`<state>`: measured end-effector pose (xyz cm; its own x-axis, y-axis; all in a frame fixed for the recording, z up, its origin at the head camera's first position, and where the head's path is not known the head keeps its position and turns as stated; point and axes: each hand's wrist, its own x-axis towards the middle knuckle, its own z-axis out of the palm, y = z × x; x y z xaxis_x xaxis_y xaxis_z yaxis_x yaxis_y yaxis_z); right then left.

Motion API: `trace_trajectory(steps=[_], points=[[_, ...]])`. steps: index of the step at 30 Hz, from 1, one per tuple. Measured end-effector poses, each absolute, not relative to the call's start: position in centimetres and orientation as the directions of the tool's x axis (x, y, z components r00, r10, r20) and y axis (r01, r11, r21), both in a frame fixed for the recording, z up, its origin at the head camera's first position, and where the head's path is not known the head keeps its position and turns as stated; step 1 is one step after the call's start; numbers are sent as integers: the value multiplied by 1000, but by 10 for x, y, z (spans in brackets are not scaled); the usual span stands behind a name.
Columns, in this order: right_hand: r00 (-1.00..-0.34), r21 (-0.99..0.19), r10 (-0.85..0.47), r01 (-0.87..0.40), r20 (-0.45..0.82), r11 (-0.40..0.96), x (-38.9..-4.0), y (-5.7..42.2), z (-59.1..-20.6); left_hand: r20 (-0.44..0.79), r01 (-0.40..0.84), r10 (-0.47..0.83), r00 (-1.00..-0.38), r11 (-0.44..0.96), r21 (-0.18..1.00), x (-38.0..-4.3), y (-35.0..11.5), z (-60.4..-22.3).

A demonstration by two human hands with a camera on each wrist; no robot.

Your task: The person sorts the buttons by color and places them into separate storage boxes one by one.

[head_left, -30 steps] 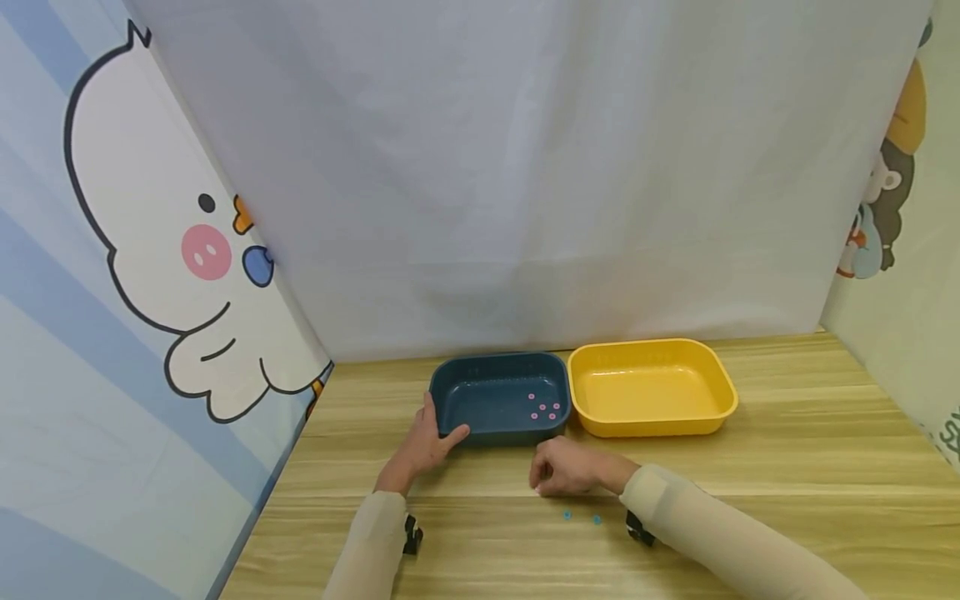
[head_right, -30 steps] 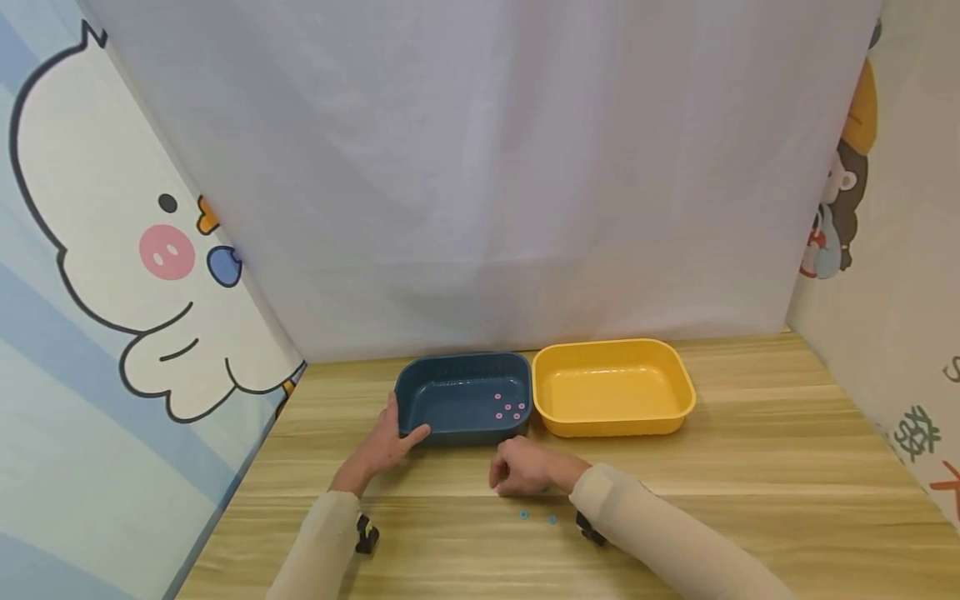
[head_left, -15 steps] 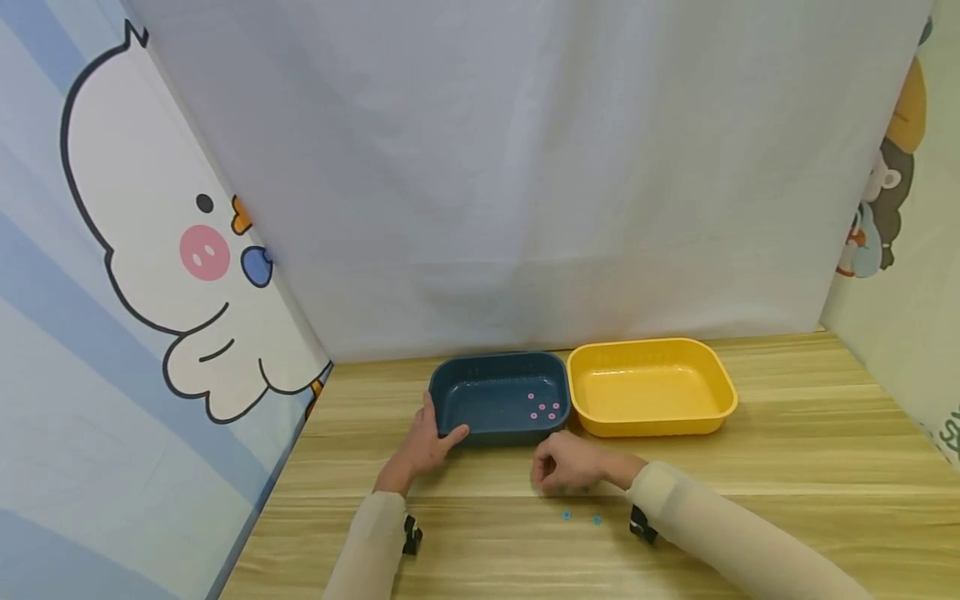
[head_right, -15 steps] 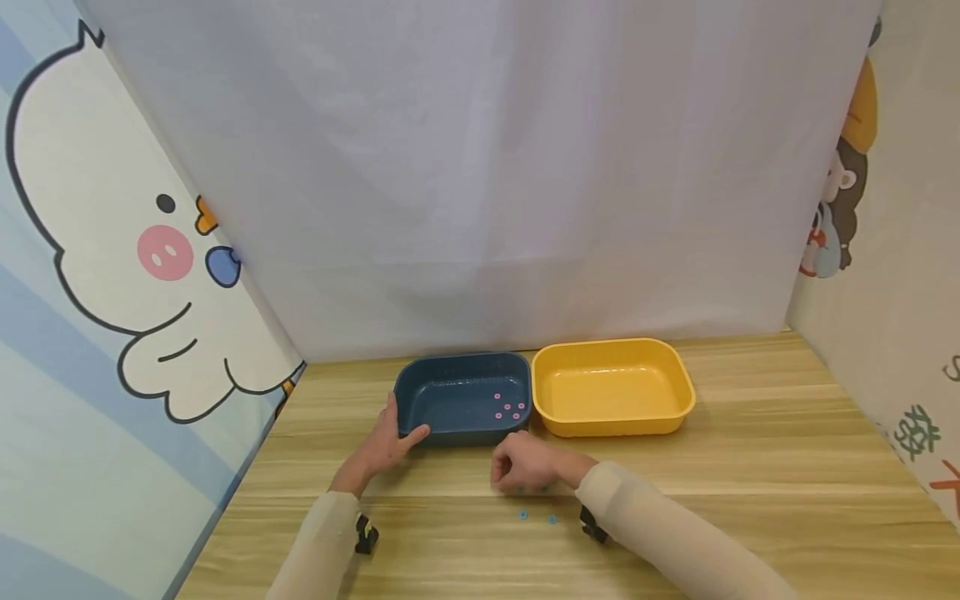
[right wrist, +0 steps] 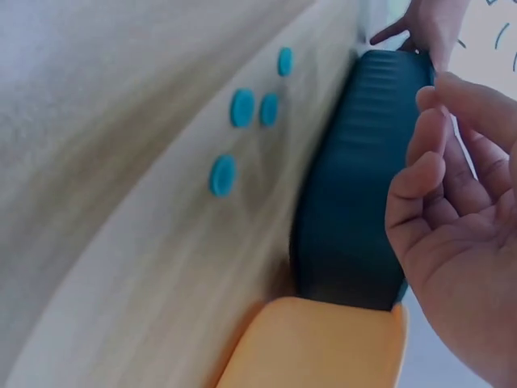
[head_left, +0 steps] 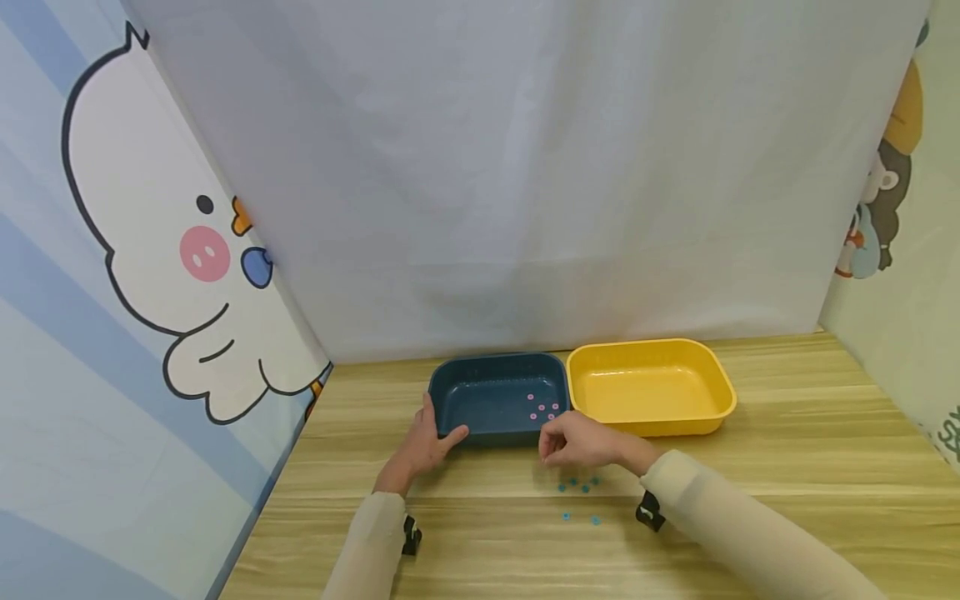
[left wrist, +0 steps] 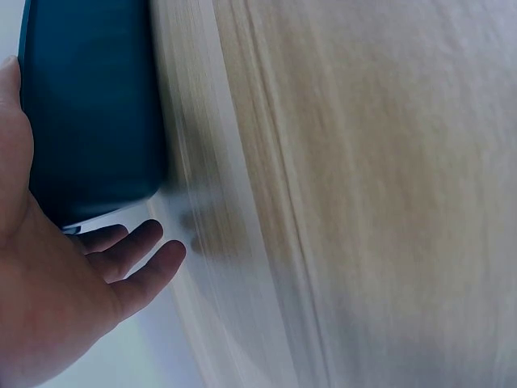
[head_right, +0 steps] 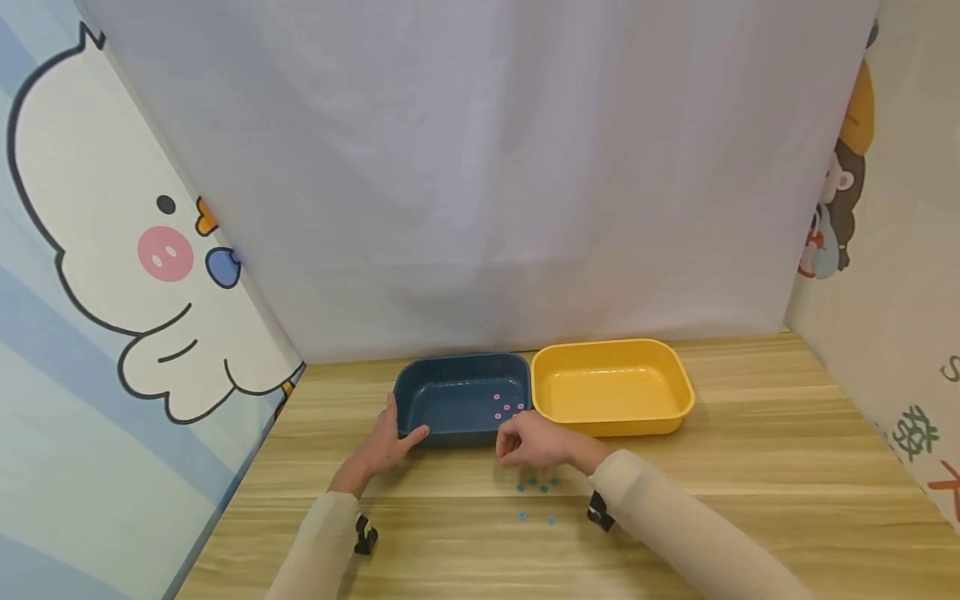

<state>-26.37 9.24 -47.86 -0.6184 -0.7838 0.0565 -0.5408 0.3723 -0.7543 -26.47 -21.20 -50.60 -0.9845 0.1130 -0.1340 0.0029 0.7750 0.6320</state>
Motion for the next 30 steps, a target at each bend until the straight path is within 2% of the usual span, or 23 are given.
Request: trace_trajectory(steps=[4,11,25,30], points=[[-633,-769,-770,-532,83,354,-267,96,-476,-131,7,117,-984,773,635,-266,-212,-507],[-706,-791,-706,-462,54,401,-273,101,-470,-133,7,117,-984,777,630,-267,-213,-508],[-799,-872,-599,-329,53,362,-285,99,-466,-140,4,116,-983,783,622,-265,-213,-507],[-827,-869,-561,-309,44,387,-290,97,-467,-131,13,120,-984,786,618,-266,-212,-507]])
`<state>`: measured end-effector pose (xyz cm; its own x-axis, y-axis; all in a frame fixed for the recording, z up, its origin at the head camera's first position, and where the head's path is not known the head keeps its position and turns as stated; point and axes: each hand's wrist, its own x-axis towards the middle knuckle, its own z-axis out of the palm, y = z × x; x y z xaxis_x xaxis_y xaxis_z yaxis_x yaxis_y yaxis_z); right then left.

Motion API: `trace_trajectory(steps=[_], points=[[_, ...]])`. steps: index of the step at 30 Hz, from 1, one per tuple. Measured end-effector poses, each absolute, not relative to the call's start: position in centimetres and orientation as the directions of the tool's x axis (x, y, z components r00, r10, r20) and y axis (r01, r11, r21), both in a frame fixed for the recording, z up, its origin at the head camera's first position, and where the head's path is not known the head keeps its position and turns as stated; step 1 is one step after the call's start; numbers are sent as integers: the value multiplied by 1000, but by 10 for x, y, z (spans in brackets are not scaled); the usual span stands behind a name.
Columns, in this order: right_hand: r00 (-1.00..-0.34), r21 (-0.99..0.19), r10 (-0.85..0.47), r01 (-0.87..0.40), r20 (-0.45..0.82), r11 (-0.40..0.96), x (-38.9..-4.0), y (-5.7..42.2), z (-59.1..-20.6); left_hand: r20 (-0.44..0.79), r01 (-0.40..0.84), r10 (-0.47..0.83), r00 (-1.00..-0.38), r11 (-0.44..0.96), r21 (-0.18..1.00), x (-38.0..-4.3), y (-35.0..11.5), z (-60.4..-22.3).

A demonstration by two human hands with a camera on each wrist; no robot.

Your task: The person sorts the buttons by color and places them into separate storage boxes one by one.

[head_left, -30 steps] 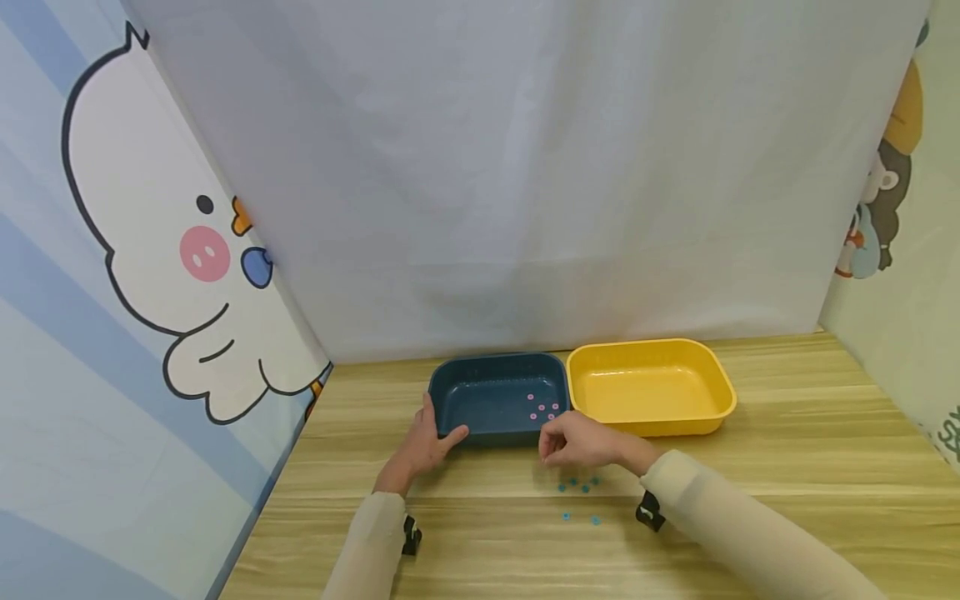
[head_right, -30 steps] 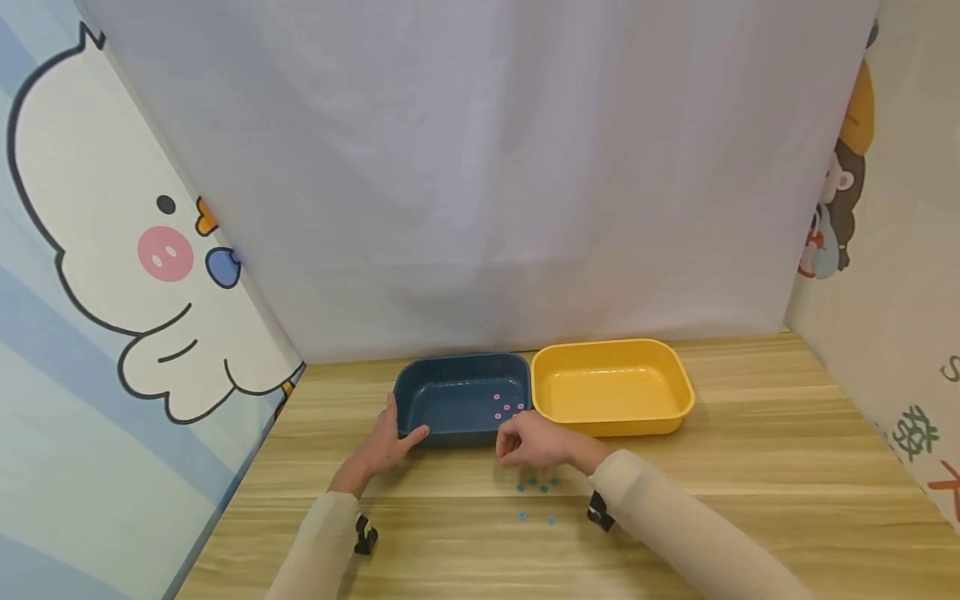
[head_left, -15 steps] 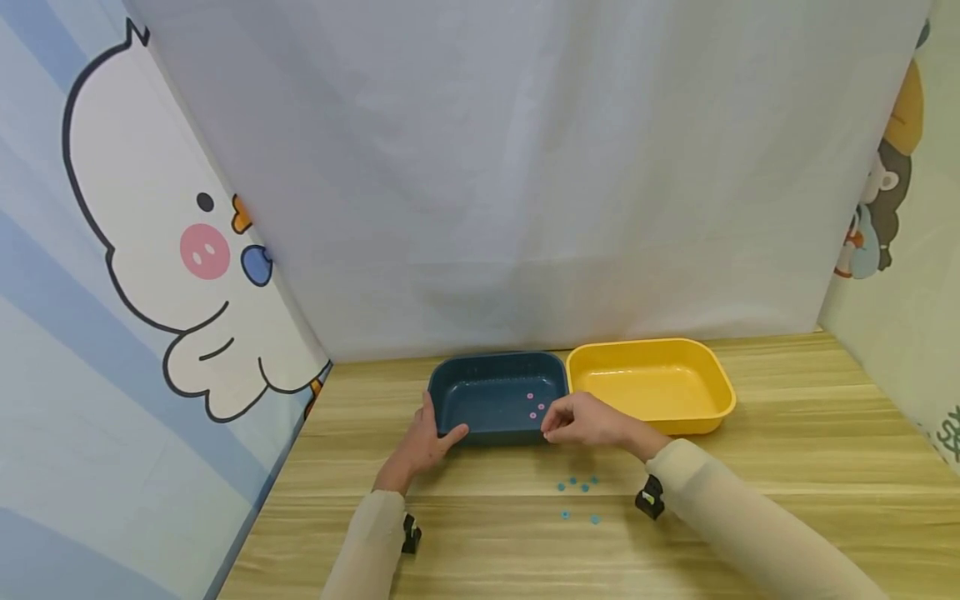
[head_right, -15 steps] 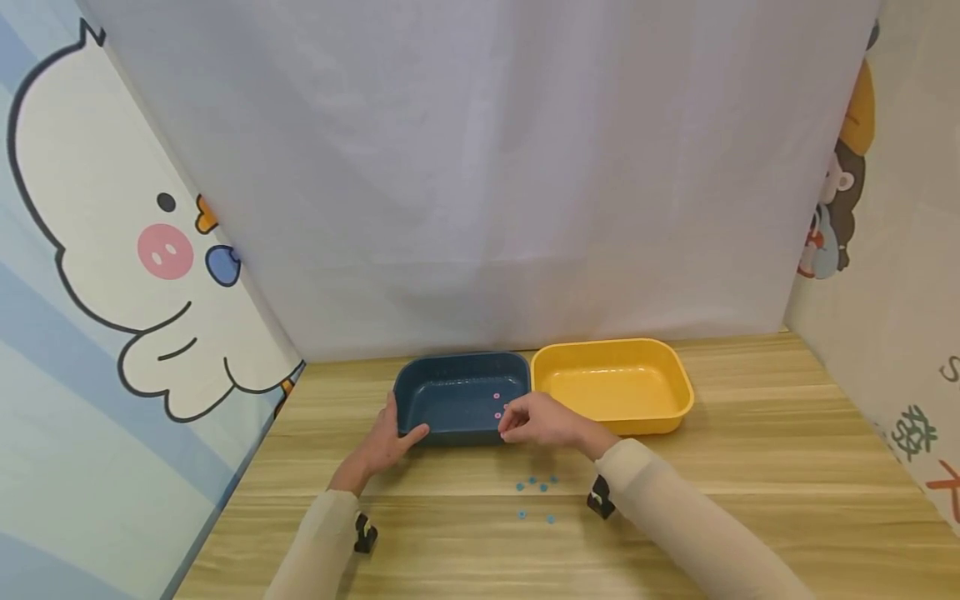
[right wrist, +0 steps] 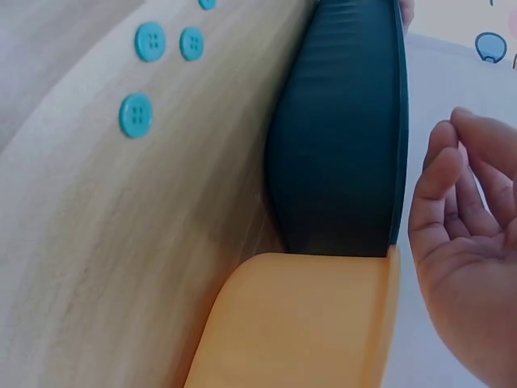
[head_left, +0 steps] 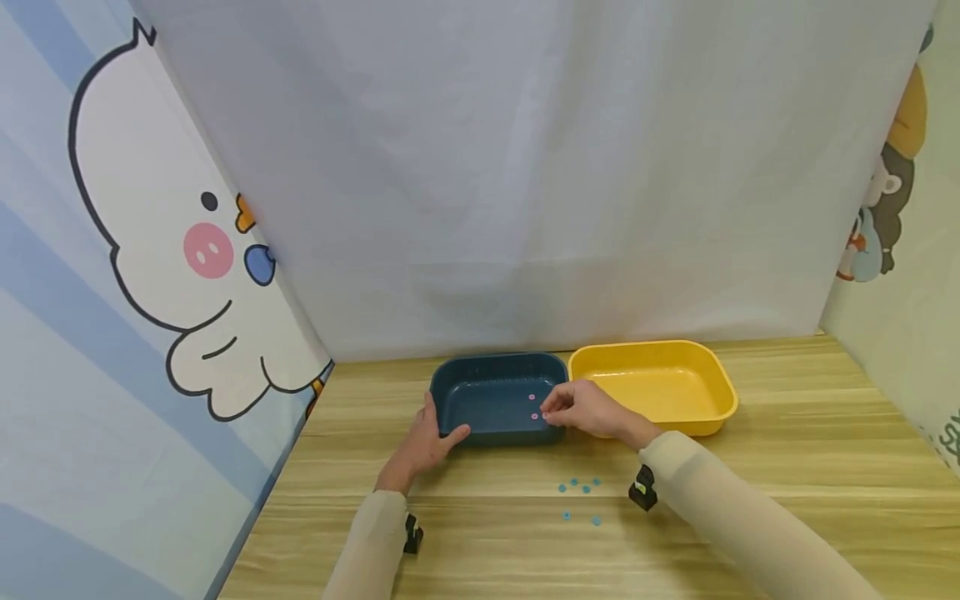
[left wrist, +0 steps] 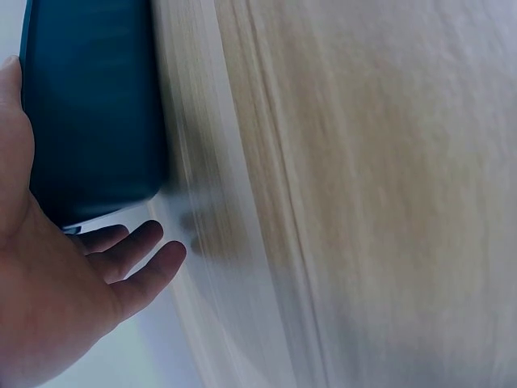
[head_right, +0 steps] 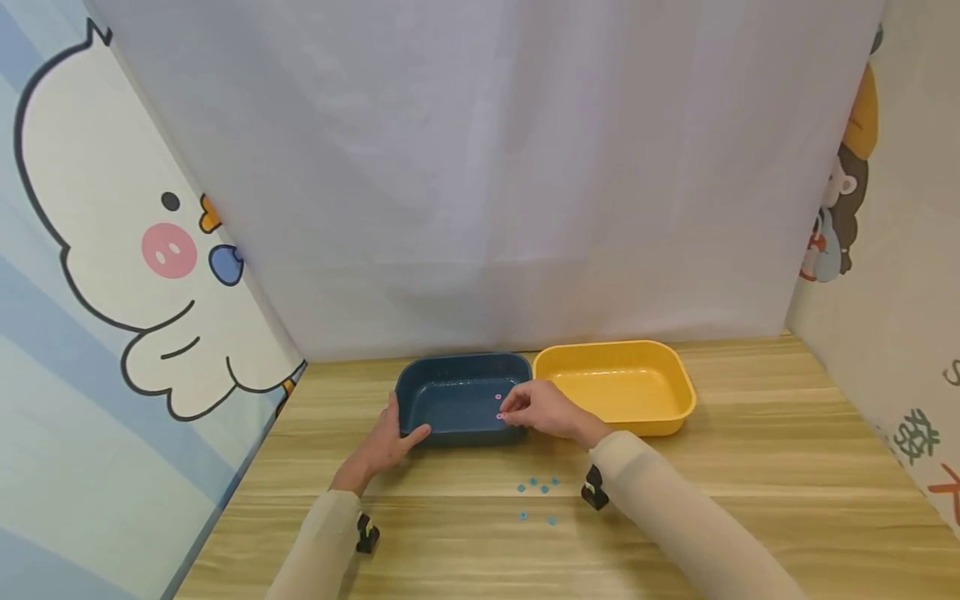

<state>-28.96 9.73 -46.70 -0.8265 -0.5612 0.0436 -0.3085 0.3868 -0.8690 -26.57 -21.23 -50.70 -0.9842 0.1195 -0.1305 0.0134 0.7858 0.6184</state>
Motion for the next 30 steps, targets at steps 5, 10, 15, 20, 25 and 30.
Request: trace_trajectory(steps=[5,10,15,20,25,30], points=[[-851,-862,-522,-305,56,404,-294,95,-468,-129,13,121,-984,779,626,-266,-213,-506],[-856,-864,-515,-297,52,407,-297,92,-469,-125,19,124,-984,779,626,-266,-214,-507],[-856,-872,-516,-282,40,400,-301,87,-468,-132,11,120,-984,781,624,-266,-214,-507],[-857,-872,-514,-271,26,408,-303,82,-466,-123,18,122,-985,777,630,-266,-213,-507],[-857,-846,-514,-288,19,449,-309,78,-467,-115,29,129,-985,777,629,-265,-213,-507],[-860,-848,-511,-269,-4,458,-315,75,-467,-115,27,127,-985,777,629,-265,-214,-506]])
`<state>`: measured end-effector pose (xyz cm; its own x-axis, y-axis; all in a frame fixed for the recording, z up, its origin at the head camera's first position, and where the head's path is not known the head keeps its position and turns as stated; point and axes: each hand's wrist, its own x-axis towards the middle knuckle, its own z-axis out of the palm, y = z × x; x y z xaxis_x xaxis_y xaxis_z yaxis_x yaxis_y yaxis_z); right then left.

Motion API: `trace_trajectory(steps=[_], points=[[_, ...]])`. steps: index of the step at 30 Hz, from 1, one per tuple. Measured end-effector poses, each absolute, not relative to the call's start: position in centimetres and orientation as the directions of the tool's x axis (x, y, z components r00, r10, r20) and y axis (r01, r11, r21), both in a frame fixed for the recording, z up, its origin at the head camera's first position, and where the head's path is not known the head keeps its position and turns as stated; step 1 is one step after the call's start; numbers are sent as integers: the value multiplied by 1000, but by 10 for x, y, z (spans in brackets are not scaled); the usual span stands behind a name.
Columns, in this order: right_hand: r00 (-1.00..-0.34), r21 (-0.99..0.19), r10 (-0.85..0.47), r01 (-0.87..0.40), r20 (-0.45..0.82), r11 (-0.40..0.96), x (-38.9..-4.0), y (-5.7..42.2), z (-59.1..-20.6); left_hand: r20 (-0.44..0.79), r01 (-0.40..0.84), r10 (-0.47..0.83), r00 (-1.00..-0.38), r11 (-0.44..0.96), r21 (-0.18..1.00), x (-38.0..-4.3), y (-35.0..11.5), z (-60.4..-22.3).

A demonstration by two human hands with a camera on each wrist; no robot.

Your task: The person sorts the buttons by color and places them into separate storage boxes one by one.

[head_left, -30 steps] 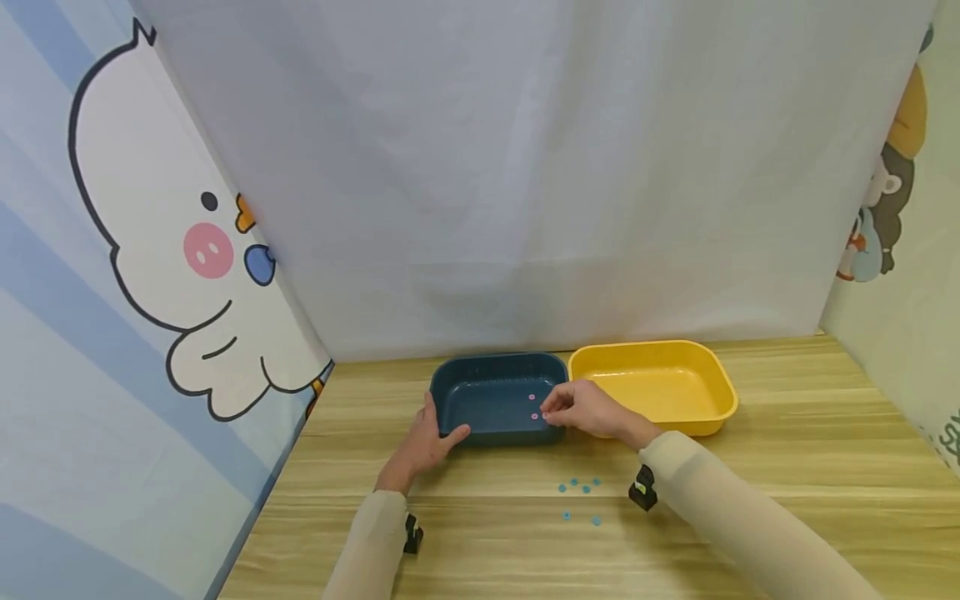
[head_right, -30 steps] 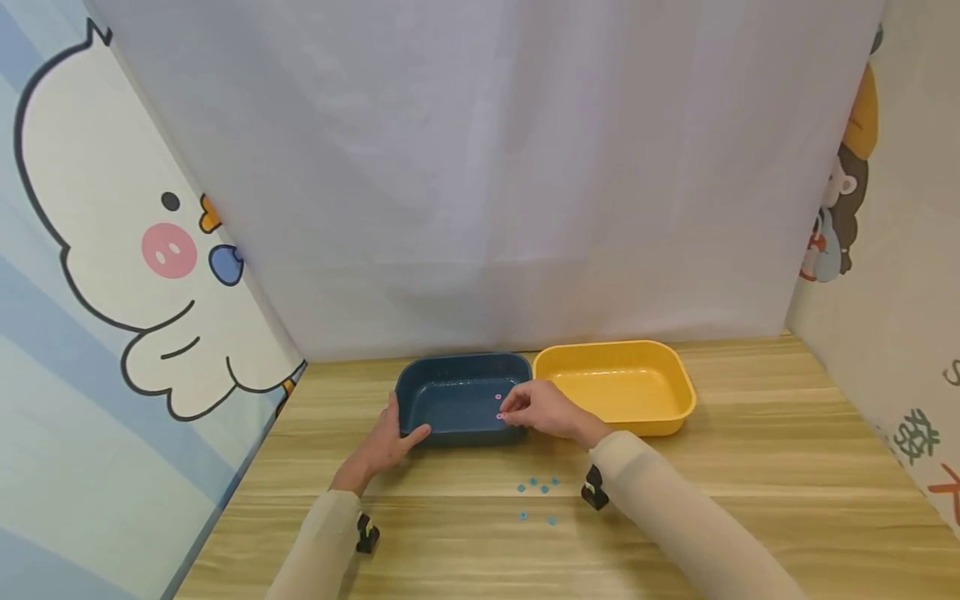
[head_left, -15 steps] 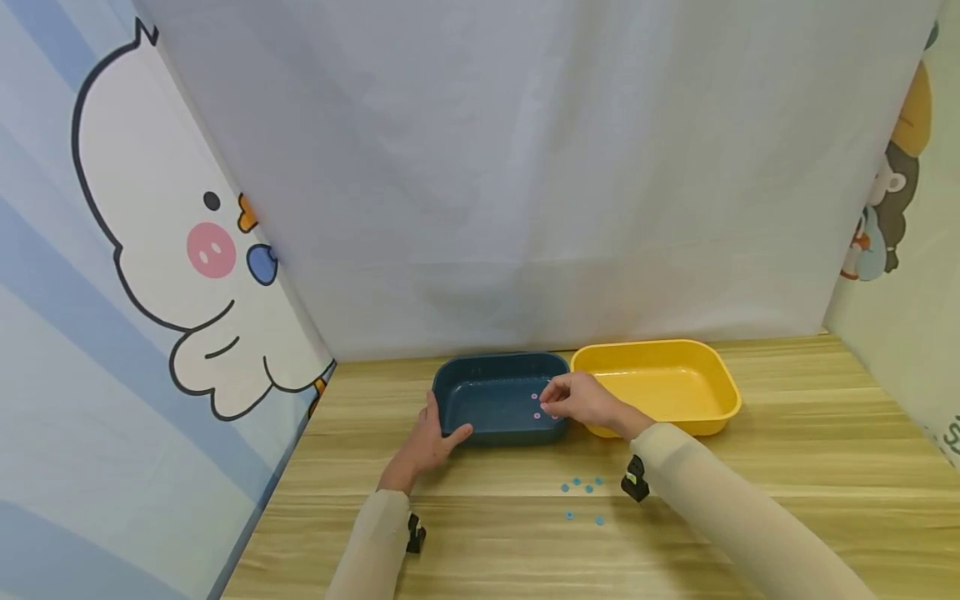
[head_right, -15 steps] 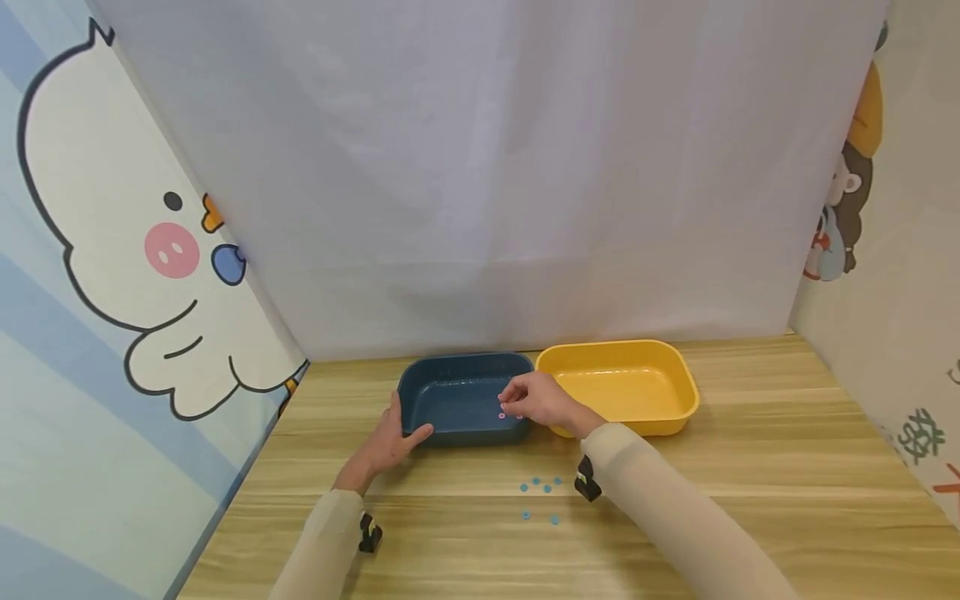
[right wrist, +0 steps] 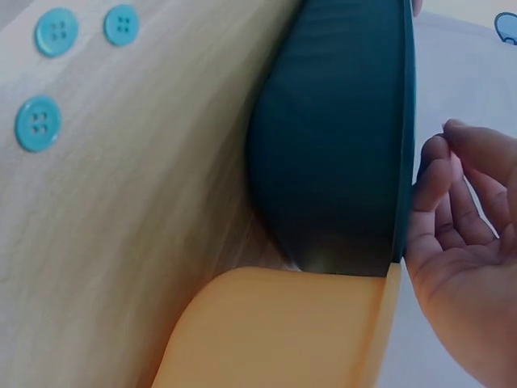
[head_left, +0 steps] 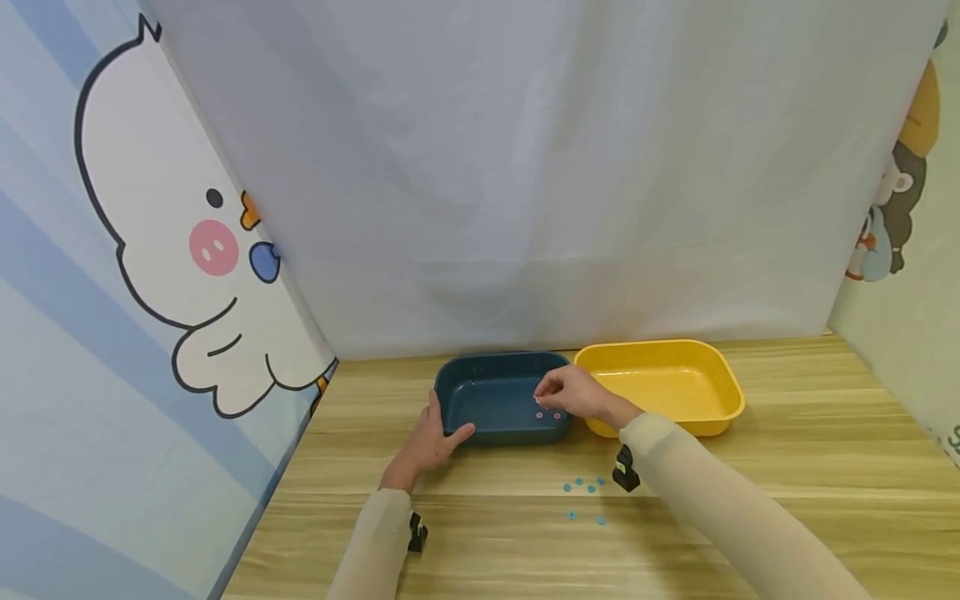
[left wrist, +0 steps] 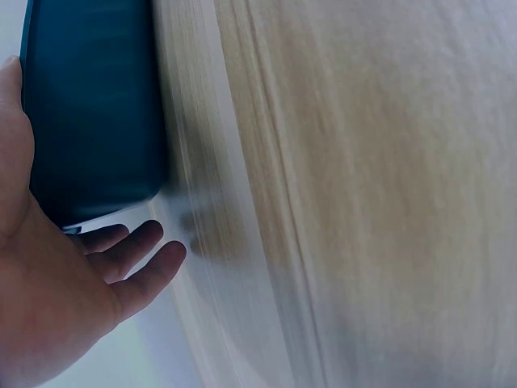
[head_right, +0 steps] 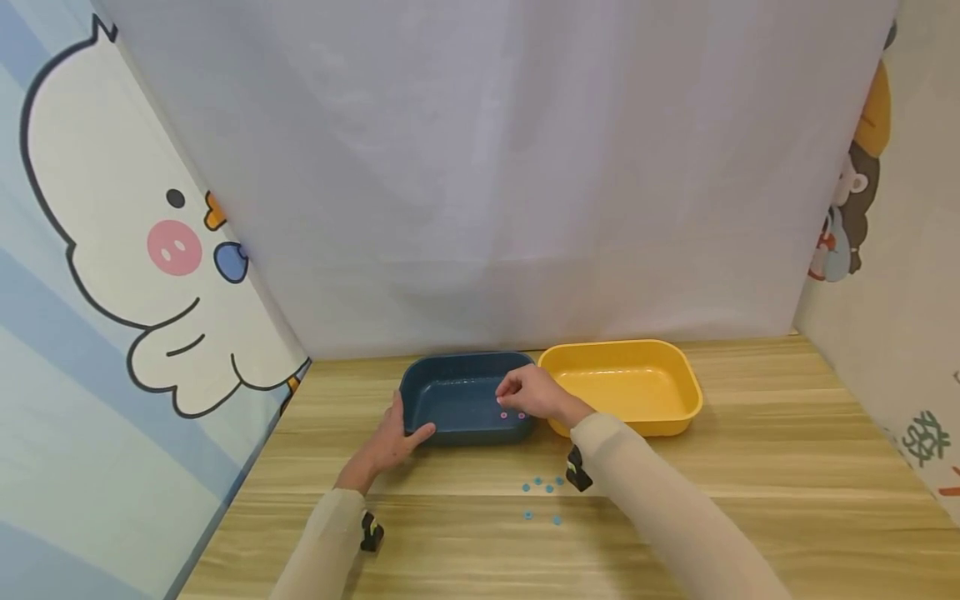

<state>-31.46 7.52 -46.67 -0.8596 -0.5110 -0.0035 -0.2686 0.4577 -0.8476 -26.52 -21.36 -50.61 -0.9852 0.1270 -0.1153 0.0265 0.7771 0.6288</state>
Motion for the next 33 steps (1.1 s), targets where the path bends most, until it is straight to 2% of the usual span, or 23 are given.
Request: trace_trajectory(steps=[8,24,33], points=[[-865,-846,-500,-228,-52,482,-319,73,-463,-134,4,115,-984,773,634,-264,-213,-505],[-891,-791,-448,-222,-72,570,-325,58,-465,-139,-1,113,-984,773,635,-265,-214,-506],[-889,-792,-454,-231,-64,565,-327,54,-467,-138,0,117,-983,763,646,-265,-215,-507]])
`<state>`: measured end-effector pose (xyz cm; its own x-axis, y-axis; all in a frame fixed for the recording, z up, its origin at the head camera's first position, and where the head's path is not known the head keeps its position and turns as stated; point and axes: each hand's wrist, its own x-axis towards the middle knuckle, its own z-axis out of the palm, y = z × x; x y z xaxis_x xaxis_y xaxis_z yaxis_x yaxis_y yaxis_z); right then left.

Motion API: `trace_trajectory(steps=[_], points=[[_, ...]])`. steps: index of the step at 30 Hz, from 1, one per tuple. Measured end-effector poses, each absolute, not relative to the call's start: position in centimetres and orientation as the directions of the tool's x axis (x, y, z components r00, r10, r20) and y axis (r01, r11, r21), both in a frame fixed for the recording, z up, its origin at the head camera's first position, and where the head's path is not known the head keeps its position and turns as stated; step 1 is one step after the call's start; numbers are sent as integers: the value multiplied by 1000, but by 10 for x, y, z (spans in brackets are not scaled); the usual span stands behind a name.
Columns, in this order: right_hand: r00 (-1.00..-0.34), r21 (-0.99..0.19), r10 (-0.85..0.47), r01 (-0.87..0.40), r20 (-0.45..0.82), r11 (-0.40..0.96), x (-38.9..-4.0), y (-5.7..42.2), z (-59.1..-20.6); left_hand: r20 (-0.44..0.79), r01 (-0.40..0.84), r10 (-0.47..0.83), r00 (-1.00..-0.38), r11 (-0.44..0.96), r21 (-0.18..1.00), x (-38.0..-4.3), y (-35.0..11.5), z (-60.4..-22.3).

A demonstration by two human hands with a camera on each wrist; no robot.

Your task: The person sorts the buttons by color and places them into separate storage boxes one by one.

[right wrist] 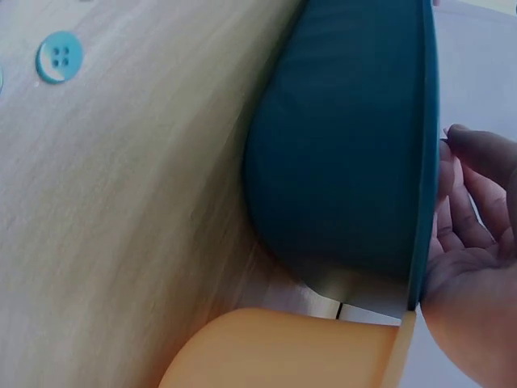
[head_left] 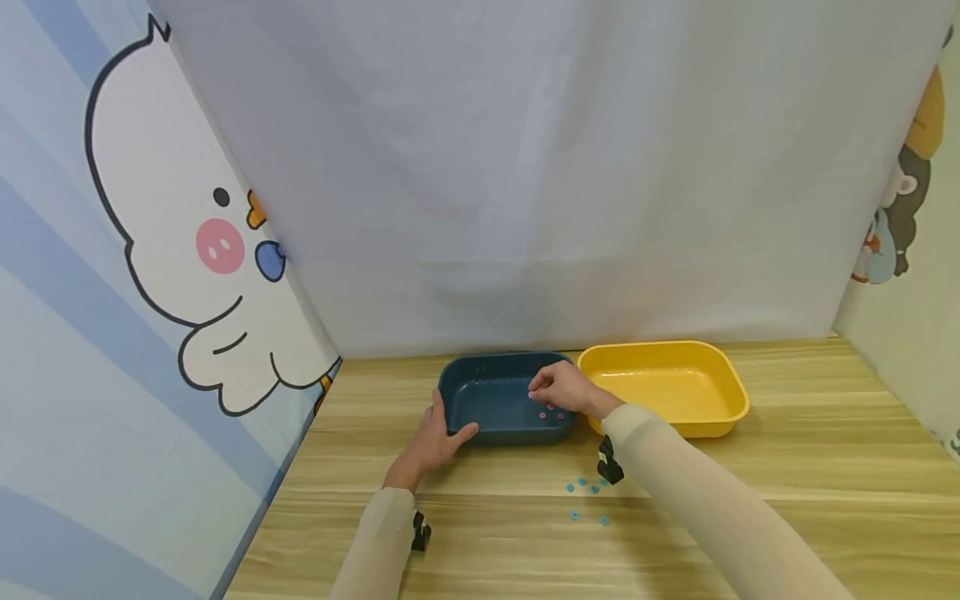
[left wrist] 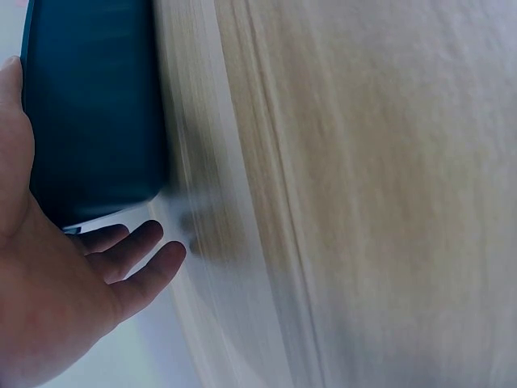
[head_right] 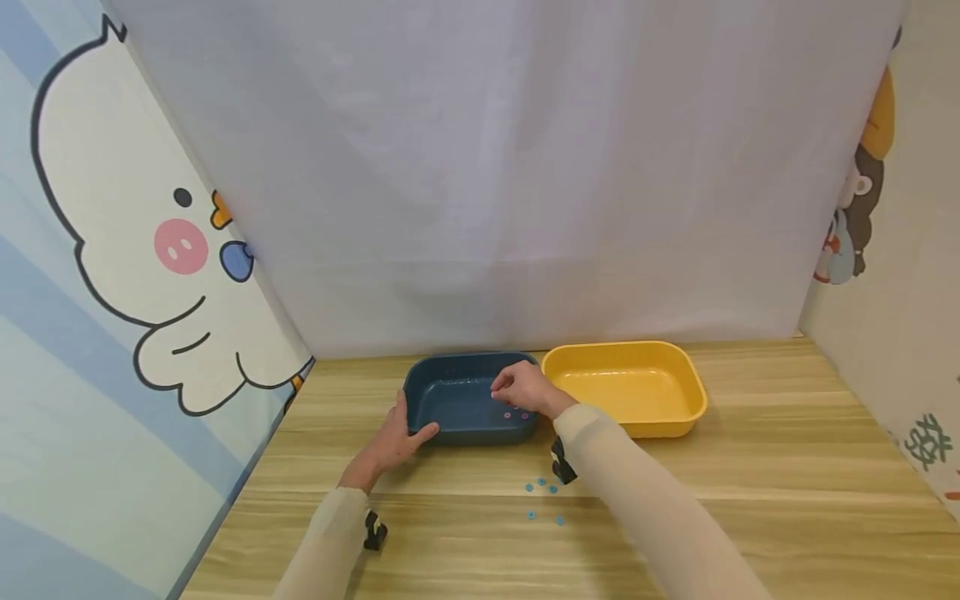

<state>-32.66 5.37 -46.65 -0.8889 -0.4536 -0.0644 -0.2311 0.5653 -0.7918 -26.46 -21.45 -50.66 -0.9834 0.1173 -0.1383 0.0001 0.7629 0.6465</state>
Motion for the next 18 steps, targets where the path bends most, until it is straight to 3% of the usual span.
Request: trace_trajectory(steps=[18], points=[[-871,-796,-490,-279,-25,537,-320,59,-462,-149,-4,122,-981,758,652,-262,-214,-503]])
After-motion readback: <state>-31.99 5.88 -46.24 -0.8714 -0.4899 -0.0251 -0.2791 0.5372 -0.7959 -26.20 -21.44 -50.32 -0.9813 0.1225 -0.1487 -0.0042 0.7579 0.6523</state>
